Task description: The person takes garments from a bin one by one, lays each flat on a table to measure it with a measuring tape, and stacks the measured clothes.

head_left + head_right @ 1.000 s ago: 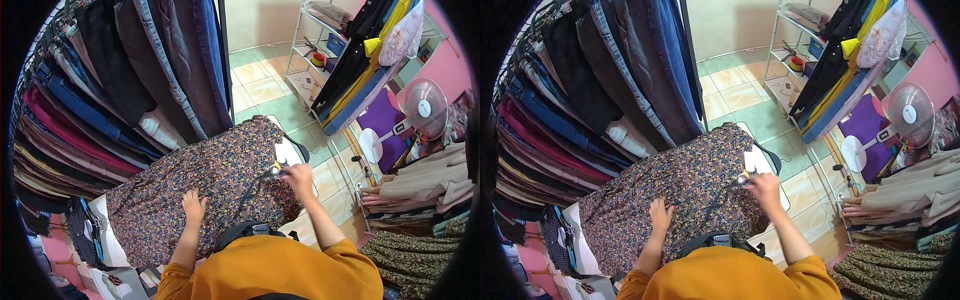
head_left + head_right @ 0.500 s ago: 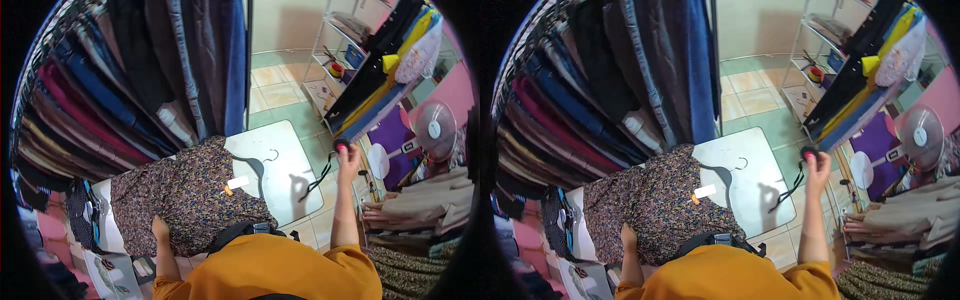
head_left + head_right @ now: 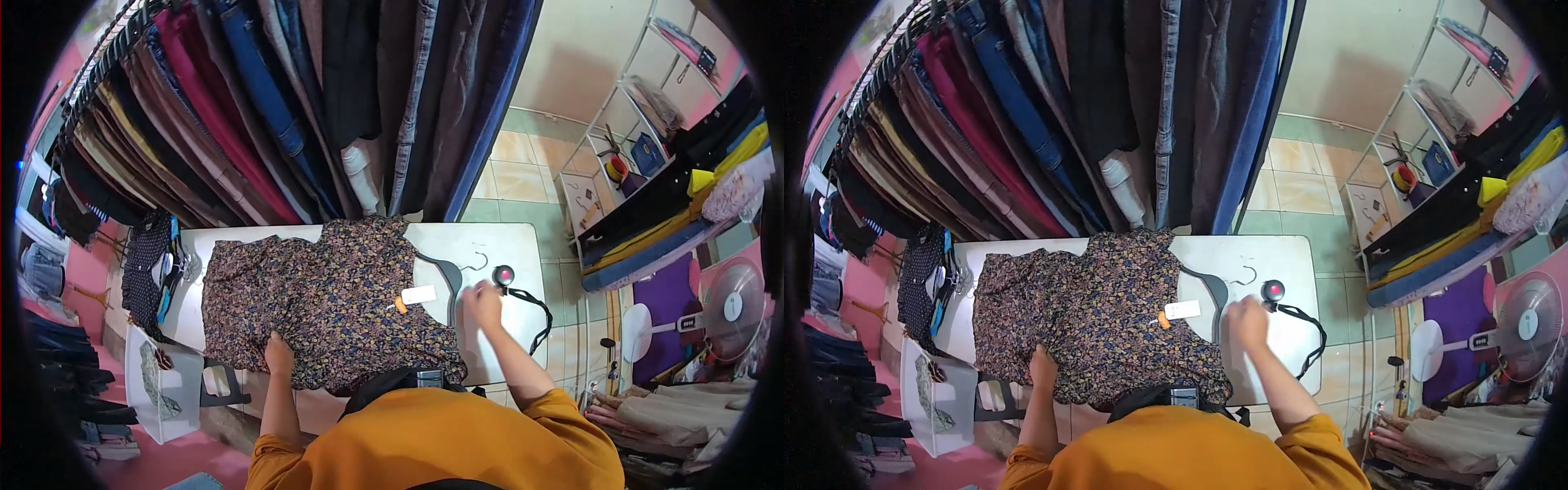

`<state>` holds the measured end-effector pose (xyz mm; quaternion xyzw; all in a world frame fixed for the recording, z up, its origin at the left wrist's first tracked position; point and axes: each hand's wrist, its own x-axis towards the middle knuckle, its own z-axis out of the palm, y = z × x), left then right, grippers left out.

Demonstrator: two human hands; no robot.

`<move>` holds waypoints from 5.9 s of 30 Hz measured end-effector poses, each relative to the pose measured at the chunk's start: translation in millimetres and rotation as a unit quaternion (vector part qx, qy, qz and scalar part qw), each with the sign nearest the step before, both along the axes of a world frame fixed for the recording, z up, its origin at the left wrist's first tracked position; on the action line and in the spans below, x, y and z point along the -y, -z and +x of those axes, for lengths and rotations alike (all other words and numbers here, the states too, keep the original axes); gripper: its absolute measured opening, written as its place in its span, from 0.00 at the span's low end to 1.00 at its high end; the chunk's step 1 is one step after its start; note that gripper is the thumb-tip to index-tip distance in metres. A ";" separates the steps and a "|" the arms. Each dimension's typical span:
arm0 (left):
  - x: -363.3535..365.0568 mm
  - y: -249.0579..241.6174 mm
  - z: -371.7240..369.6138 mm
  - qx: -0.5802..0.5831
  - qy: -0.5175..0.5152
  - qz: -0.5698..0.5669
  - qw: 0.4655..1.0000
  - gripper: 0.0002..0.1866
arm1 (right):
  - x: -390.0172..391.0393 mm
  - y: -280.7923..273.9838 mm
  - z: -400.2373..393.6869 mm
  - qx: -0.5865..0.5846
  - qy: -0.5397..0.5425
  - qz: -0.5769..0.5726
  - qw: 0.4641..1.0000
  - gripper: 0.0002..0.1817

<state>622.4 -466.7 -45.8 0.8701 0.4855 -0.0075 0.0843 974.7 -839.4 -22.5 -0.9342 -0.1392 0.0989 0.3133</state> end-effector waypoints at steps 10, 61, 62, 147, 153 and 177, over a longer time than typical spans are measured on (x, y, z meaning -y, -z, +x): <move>3.8 -3.9 -6.9 0.051 0.004 -0.024 0.998 0.10 | -61.2 -32.5 -69.4 0.065 -0.008 0.194 0.979 0.16; -140.7 -86.0 -461.4 0.116 -0.464 0.584 0.656 0.58 | -467.5 -433.0 -516.0 -0.122 -0.743 0.452 0.478 0.20; -149.9 -79.2 -471.2 0.162 -0.517 0.571 0.616 0.57 | -486.5 -428.2 -507.2 -0.122 -0.741 0.458 0.476 0.20; -457.9 9.2 -645.4 -0.036 -0.319 -0.314 0.893 0.41 | -748.2 33.7 -453.4 0.071 -0.468 -0.075 0.877 0.11; -432.9 -64.9 -622.8 0.032 -0.285 -0.129 0.949 0.34 | -735.9 30.4 -439.6 -0.064 -0.531 0.020 0.845 0.09; -223.7 -199.6 -278.1 0.670 -0.196 -0.223 0.680 0.20 | -538.1 -92.5 -535.2 -0.194 -0.728 0.217 0.621 0.34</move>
